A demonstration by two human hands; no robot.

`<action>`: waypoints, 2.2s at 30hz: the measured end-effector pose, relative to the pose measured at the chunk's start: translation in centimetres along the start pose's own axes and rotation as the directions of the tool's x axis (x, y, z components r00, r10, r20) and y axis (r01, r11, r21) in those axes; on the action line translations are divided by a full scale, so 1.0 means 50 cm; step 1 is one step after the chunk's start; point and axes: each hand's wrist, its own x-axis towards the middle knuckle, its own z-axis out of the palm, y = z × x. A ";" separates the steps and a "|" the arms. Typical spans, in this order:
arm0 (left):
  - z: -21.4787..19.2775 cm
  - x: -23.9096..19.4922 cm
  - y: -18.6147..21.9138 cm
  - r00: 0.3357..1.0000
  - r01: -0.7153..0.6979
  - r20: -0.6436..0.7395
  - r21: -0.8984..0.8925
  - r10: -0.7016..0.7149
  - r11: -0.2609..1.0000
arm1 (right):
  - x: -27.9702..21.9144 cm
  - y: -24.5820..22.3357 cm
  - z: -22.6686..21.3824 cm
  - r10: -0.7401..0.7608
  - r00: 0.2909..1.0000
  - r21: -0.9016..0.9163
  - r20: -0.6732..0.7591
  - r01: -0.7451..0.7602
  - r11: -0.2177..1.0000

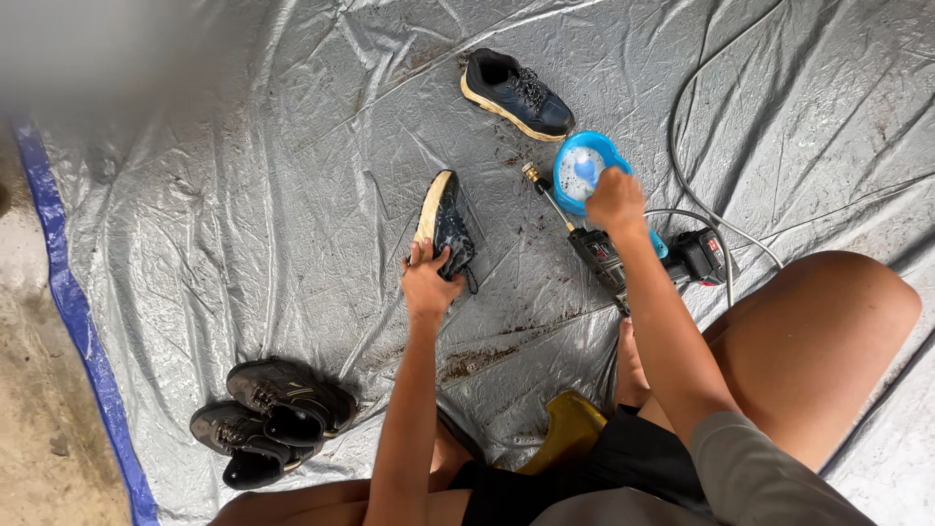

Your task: The person cleans a dark sneaker using a power drill with a brush attachment, then switches to a manual toothbrush to scrub the shoe's surface. The person dips the toothbrush into a blue container of soapy water and scrubs the shoe repeatedly.

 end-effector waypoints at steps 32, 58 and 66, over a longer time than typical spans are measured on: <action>-0.041 -0.015 -0.018 0.981 -0.187 0.052 0.023 0.185 0.982 | -0.289 -0.206 0.263 -0.595 0.795 0.129 0.116 0.582 0.803; -0.044 -0.034 -0.087 0.904 -0.335 0.266 -0.044 0.334 0.941 | -0.251 -0.182 0.381 -0.449 0.811 0.152 0.375 0.424 0.893; -0.035 -0.017 -0.094 0.909 -0.326 0.261 -0.045 0.326 0.944 | -0.180 -0.152 0.368 -0.837 0.518 0.832 0.178 0.375 0.409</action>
